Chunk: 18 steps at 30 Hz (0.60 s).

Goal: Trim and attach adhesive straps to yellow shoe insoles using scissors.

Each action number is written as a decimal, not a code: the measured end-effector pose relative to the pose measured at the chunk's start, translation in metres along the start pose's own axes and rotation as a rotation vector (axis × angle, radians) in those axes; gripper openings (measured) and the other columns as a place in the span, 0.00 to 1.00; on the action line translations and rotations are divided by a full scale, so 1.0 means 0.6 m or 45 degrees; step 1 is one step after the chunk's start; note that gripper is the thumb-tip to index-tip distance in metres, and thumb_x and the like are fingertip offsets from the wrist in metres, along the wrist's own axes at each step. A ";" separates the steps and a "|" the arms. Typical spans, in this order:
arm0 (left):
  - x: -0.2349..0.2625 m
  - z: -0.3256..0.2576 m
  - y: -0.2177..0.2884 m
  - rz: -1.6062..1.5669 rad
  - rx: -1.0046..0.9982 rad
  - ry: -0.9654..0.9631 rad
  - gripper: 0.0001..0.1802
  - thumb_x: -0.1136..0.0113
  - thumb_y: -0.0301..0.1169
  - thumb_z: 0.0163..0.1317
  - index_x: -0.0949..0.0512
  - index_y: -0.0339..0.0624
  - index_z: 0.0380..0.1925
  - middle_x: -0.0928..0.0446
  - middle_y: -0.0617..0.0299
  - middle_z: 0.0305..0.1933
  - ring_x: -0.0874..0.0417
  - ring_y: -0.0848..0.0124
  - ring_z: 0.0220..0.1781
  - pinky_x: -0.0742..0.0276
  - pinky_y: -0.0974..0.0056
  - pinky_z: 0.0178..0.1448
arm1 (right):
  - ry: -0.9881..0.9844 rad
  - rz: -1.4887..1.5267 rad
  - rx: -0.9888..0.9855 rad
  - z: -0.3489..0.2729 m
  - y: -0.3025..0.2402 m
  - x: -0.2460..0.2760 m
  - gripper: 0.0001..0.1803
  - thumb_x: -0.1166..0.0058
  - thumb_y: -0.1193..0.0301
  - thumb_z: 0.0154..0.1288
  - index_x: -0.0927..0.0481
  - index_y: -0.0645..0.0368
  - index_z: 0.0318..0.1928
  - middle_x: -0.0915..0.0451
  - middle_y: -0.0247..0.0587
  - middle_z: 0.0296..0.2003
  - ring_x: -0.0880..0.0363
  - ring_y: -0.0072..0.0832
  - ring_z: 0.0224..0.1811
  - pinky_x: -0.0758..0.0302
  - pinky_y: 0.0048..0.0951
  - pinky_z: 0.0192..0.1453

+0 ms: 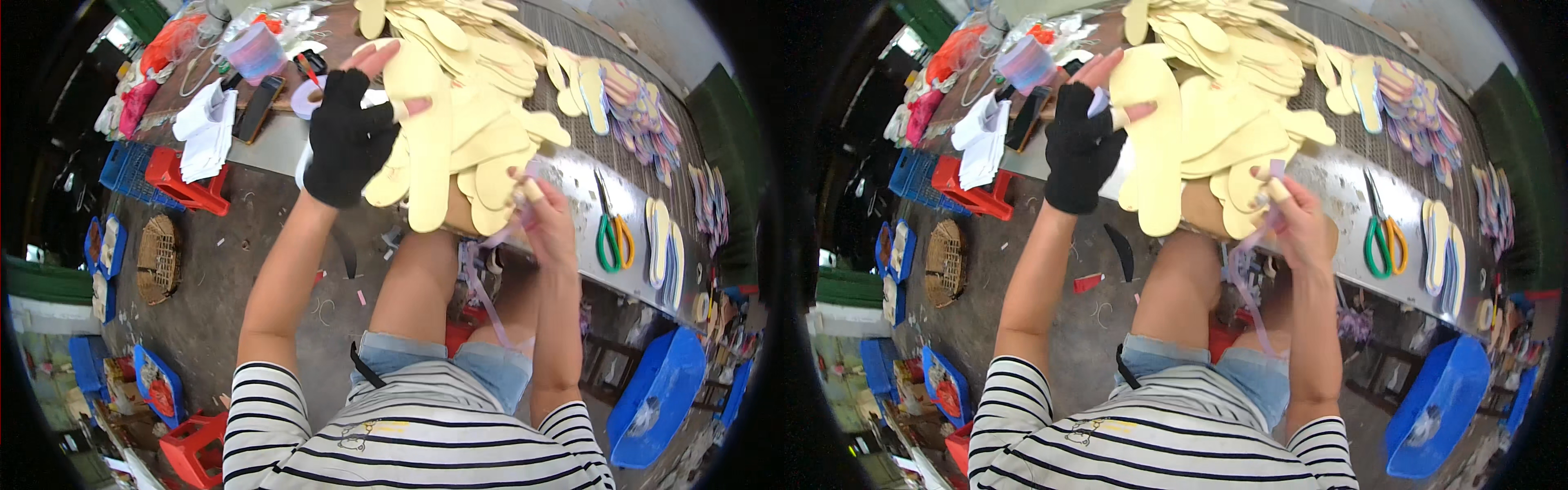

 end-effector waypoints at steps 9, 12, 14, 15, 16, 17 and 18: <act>-0.073 -0.031 0.164 -0.329 0.263 0.169 0.23 0.41 0.18 0.41 0.16 0.61 0.36 0.30 0.50 0.58 0.29 0.50 0.56 0.30 0.58 0.55 | -0.036 -0.304 -0.123 -0.169 -0.059 -0.065 0.07 0.51 0.75 0.64 0.19 0.62 0.36 0.27 0.32 0.42 0.30 0.11 0.21 0.39 0.13 0.20; -0.063 -0.030 0.179 -0.727 0.638 0.237 0.31 0.42 0.20 0.50 0.30 0.54 0.57 0.32 0.54 0.60 0.29 0.59 0.58 0.30 0.59 0.57 | 0.010 -0.583 0.262 -0.167 -0.049 -0.025 0.05 0.48 0.77 0.59 0.20 0.66 0.32 0.25 0.35 0.38 0.29 0.15 0.27 0.35 0.16 0.26; -0.066 -0.051 0.153 -1.838 1.229 0.192 0.39 0.44 0.23 0.57 0.51 0.40 0.67 0.33 0.58 0.60 0.28 0.66 0.57 0.29 0.62 0.58 | -0.027 -0.895 0.371 -0.180 -0.072 -0.011 0.04 0.46 0.78 0.56 0.22 0.68 0.30 0.25 0.38 0.35 0.27 0.21 0.29 0.32 0.20 0.31; -0.075 -0.061 0.172 -2.175 1.309 0.259 0.34 0.42 0.24 0.57 0.41 0.39 0.64 0.28 0.57 0.55 0.25 0.68 0.53 0.28 0.64 0.55 | -0.034 -0.889 0.365 -0.184 -0.076 -0.015 0.04 0.46 0.78 0.56 0.22 0.68 0.30 0.25 0.38 0.35 0.27 0.21 0.29 0.32 0.20 0.31; -0.082 -0.081 0.184 -1.951 1.323 0.126 0.29 0.41 0.25 0.56 0.36 0.38 0.60 0.26 0.58 0.51 0.24 0.70 0.51 0.27 0.65 0.53 | -0.090 -0.975 0.361 -0.185 -0.079 -0.023 0.04 0.45 0.78 0.56 0.22 0.68 0.30 0.25 0.39 0.35 0.27 0.21 0.29 0.32 0.20 0.31; -0.085 -0.099 0.195 -1.725 1.330 -0.004 0.25 0.40 0.26 0.56 0.31 0.37 0.56 0.23 0.59 0.47 0.22 0.71 0.48 0.26 0.66 0.51 | -0.146 -1.060 0.358 -0.187 -0.079 -0.029 0.04 0.45 0.78 0.56 0.22 0.68 0.30 0.25 0.40 0.35 0.27 0.21 0.29 0.33 0.20 0.31; -0.068 -0.076 0.218 -1.806 1.631 -0.115 0.17 0.40 0.25 0.56 0.25 0.36 0.48 0.21 0.61 0.41 0.22 0.73 0.46 0.25 0.67 0.49 | -0.030 -1.057 0.397 -0.191 -0.075 -0.023 0.04 0.46 0.78 0.56 0.21 0.67 0.32 0.24 0.38 0.34 0.28 0.19 0.28 0.34 0.18 0.30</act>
Point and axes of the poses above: each hand's wrist, its own z-axis towards the middle knuckle, its own x-axis out of the back of the hand, y = z × x, the point moved 2 cm from there along z, towards the middle knuckle
